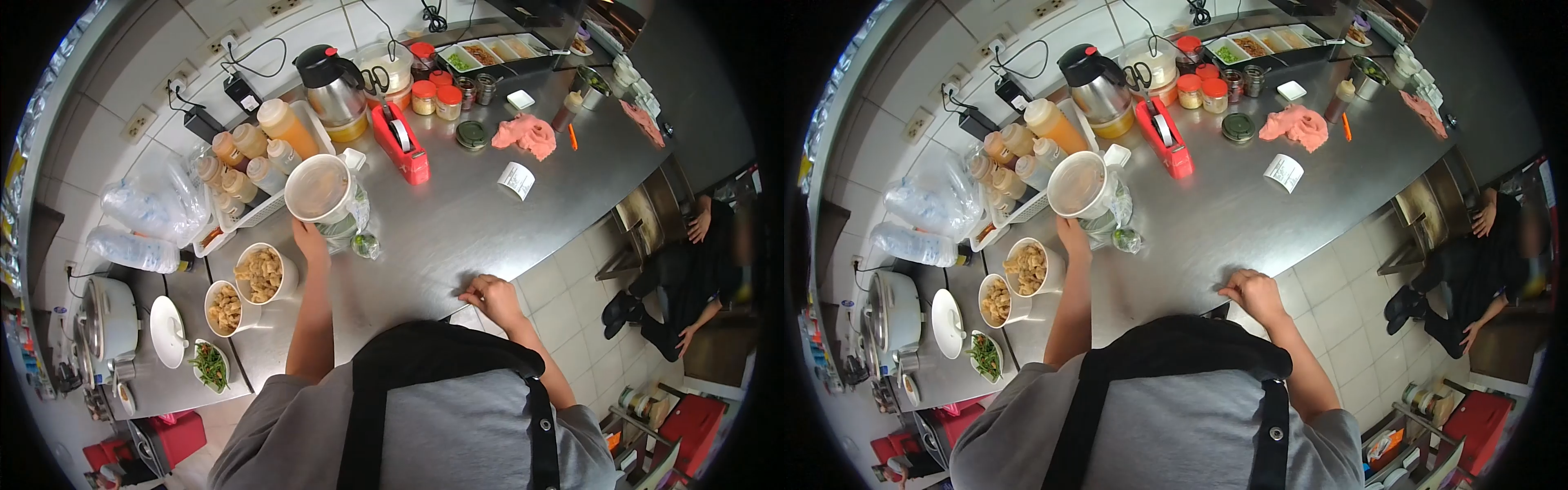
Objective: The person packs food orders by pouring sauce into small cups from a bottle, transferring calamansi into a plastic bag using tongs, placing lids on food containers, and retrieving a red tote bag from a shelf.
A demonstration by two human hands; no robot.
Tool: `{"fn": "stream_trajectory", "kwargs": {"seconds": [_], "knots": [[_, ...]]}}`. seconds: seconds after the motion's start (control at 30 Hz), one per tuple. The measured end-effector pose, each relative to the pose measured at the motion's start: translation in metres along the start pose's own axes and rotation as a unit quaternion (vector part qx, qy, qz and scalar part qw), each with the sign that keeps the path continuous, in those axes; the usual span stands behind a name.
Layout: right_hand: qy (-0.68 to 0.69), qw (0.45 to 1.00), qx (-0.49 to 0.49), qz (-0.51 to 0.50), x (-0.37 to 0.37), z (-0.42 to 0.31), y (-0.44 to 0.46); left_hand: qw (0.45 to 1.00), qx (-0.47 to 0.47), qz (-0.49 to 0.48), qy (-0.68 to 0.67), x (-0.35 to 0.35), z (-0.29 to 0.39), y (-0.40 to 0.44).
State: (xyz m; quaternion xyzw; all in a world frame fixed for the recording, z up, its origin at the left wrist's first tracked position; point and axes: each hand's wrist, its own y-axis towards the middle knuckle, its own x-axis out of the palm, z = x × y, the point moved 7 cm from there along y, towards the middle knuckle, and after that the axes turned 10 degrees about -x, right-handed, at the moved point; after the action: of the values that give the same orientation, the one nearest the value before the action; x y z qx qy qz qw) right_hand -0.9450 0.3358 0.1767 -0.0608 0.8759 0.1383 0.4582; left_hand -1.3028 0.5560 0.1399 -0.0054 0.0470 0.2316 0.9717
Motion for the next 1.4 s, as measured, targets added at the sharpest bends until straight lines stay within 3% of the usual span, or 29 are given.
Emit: {"fn": "stream_trajectory", "kwargs": {"seconds": [0.03, 0.23, 0.43, 0.53, 0.63, 0.73, 0.87, 1.03, 1.13, 1.27, 1.4], "knots": [[-0.016, 1.0, -0.007, 0.005, 0.0, 0.009, 0.005, 0.998, 0.025, 0.034, 0.035, -0.003, 0.002, -0.008], [-0.02, 1.0, 0.001, 0.014, -0.006, 0.052, 0.049, 1.0, -0.014, -0.011, -0.013, 0.008, -0.011, 0.008], [-0.007, 0.999, -0.026, 0.018, -0.014, 0.066, 0.096, 0.986, -0.09, -0.137, 0.018, 0.022, -0.014, 0.017], [-0.033, 0.998, -0.041, 0.034, -0.014, 0.068, 0.116, 0.982, -0.034, -0.177, 0.053, 0.035, 0.009, 0.01], [-0.071, 0.995, -0.05, 0.043, -0.013, 0.065, 0.134, 0.964, -0.058, -0.22, 0.138, 0.049, 0.008, 0.003], [-0.099, 0.99, -0.085, 0.05, -0.018, 0.056, 0.152, 0.927, -0.031, -0.32, 0.192, 0.067, 0.01, -0.011], [-0.117, 0.982, -0.143, 0.044, -0.029, 0.043, 0.168, 0.921, -0.04, -0.356, 0.155, 0.085, 0.008, -0.027], [-0.142, 0.973, -0.181, -0.019, -0.019, 0.043, 0.179, 0.906, -0.026, -0.4, 0.135, 0.103, 0.019, -0.043], [-0.16, 0.962, -0.214, -0.05, -0.005, 0.038, 0.187, 0.885, -0.041, -0.421, 0.195, 0.112, 0.015, -0.045], [-0.137, 0.952, -0.27, -0.047, -0.005, 0.033, 0.197, 0.862, -0.069, -0.483, 0.137, 0.122, 0.015, -0.049], [-0.155, 0.915, -0.342, -0.146, 0.004, 0.025, 0.206, 0.846, -0.088, -0.51, 0.13, 0.132, 0.004, -0.049]]}}
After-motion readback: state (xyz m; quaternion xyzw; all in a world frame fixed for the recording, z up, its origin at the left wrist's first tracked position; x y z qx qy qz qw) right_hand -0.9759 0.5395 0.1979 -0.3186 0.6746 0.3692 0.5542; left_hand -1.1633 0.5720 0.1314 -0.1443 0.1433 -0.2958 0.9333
